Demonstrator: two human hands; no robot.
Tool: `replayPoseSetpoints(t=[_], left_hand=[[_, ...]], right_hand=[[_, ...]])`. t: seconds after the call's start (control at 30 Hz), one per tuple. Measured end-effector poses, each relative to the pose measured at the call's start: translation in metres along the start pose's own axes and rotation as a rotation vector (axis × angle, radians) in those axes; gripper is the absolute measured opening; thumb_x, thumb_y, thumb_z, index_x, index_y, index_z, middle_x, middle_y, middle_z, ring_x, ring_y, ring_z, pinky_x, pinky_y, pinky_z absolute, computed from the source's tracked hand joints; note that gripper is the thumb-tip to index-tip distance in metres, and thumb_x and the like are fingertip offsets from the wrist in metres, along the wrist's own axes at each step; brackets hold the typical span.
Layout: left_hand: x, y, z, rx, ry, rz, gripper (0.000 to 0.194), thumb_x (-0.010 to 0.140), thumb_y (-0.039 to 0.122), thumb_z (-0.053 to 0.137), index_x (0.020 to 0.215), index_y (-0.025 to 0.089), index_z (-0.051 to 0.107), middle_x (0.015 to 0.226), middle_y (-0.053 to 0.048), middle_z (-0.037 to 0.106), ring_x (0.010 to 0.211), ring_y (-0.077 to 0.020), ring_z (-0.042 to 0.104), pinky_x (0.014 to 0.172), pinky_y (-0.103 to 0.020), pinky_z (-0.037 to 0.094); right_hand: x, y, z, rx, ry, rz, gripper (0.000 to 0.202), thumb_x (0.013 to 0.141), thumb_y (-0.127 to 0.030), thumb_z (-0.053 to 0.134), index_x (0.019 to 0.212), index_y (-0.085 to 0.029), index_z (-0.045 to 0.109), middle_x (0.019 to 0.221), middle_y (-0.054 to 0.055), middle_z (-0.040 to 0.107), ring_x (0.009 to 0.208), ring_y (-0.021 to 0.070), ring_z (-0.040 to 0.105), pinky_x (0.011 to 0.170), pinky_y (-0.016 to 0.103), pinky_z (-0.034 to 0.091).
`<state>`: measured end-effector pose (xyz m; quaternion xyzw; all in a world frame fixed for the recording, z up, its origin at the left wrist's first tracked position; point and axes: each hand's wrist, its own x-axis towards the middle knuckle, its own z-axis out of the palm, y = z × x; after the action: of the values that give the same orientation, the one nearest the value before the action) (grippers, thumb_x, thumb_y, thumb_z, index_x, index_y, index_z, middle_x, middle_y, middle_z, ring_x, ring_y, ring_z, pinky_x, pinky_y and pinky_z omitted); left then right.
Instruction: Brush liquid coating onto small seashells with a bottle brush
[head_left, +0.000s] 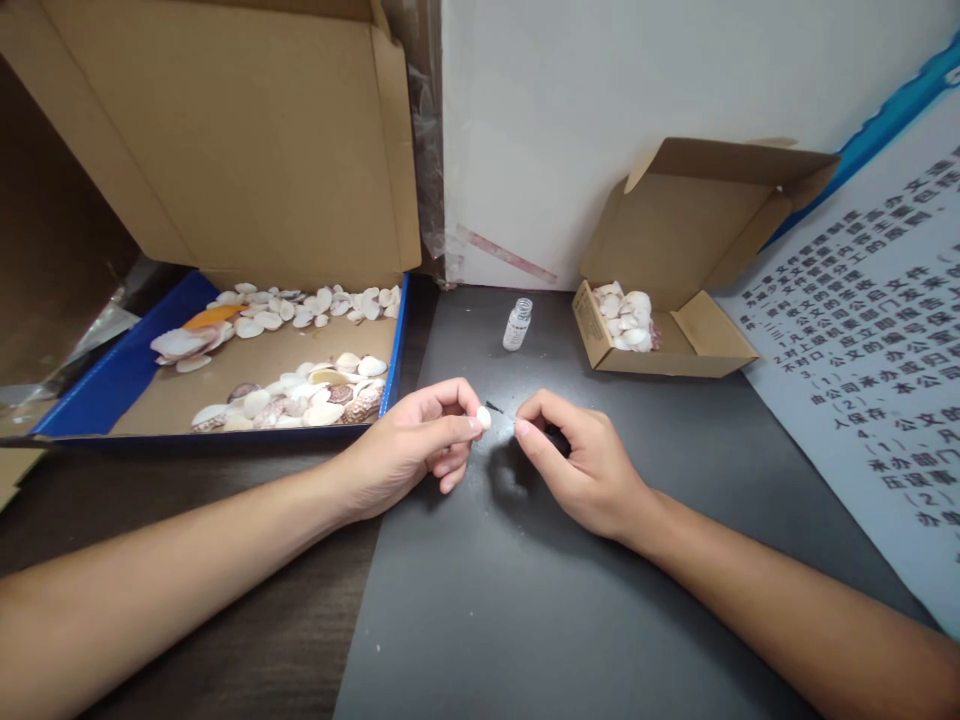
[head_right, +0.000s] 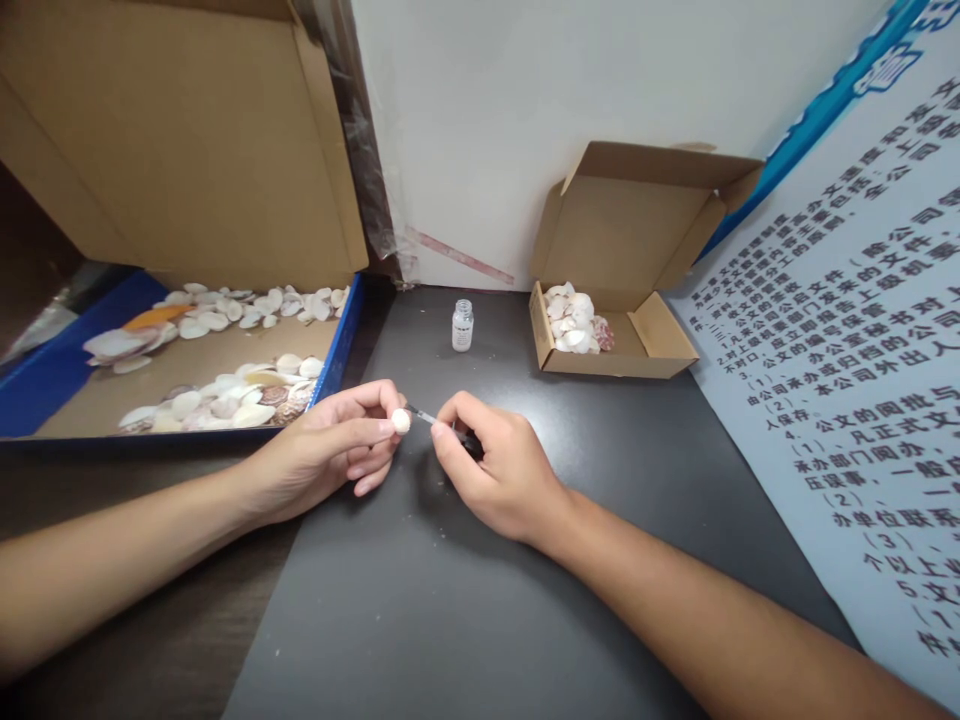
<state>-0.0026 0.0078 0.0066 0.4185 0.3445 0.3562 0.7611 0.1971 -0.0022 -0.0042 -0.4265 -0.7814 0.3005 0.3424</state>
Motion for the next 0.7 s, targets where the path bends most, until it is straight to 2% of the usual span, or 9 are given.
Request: replayPoseSetpoints(t=[0.1,0.27,0.43,0.57,0.7], left_hand=[[0.0001,0.0007,0.0007,-0.007,0.011,0.001,0.021,0.079,0.025,0.072,0.08,0.018,0.053,0.056,0.009,0.042,0.045,-0.0047,0.034,0.042,-0.016,0.042],[0.0005,0.001,-0.0005,-0.021,-0.008,0.003,0.015,0.082,0.023,0.069,0.081,0.017,0.055,0.059,0.008,0.046,0.042,-0.0028,0.029,0.041,-0.017,0.045],[0.0003,0.0023,-0.0017,-0.04,-0.022,-0.006,0.013,0.084,0.022,0.067,0.082,0.016,0.056,0.063,0.006,0.053,0.041,-0.0022,0.029,0.039,-0.016,0.043],[-0.0002,0.003,-0.0004,-0.048,-0.008,0.002,0.016,0.082,0.024,0.07,0.081,0.016,0.056,0.063,0.006,0.051,0.042,-0.0018,0.027,0.039,-0.014,0.04],[0.0001,0.003,0.0003,-0.05,-0.007,0.003,0.019,0.082,0.026,0.072,0.08,0.016,0.056,0.06,0.008,0.047,0.042,-0.002,0.027,0.039,-0.014,0.04]], right_hand=[[-0.0003,-0.0003,-0.0003,0.026,-0.049,-0.052,0.018,0.095,-0.024,0.048,0.078,-0.02,0.051,0.063,-0.004,0.052,0.055,0.0103,0.045,0.056,0.023,0.037],[0.0006,0.0005,0.0003,-0.021,-0.008,0.019,0.017,0.095,-0.025,0.049,0.078,-0.02,0.051,0.063,-0.004,0.052,0.056,0.0105,0.046,0.057,0.024,0.037],[0.0004,0.0005,0.0003,0.021,-0.068,-0.024,0.016,0.095,-0.025,0.048,0.08,-0.02,0.051,0.064,-0.004,0.054,0.056,0.0108,0.047,0.058,0.024,0.038],[0.0005,0.0003,0.0004,-0.037,-0.035,0.018,0.016,0.094,-0.025,0.049,0.079,-0.02,0.051,0.063,-0.004,0.053,0.056,0.0107,0.046,0.057,0.024,0.037],[-0.0003,0.0,-0.0003,-0.022,-0.014,-0.008,0.015,0.094,-0.024,0.049,0.079,-0.021,0.051,0.062,-0.004,0.053,0.055,0.0105,0.046,0.056,0.023,0.037]])
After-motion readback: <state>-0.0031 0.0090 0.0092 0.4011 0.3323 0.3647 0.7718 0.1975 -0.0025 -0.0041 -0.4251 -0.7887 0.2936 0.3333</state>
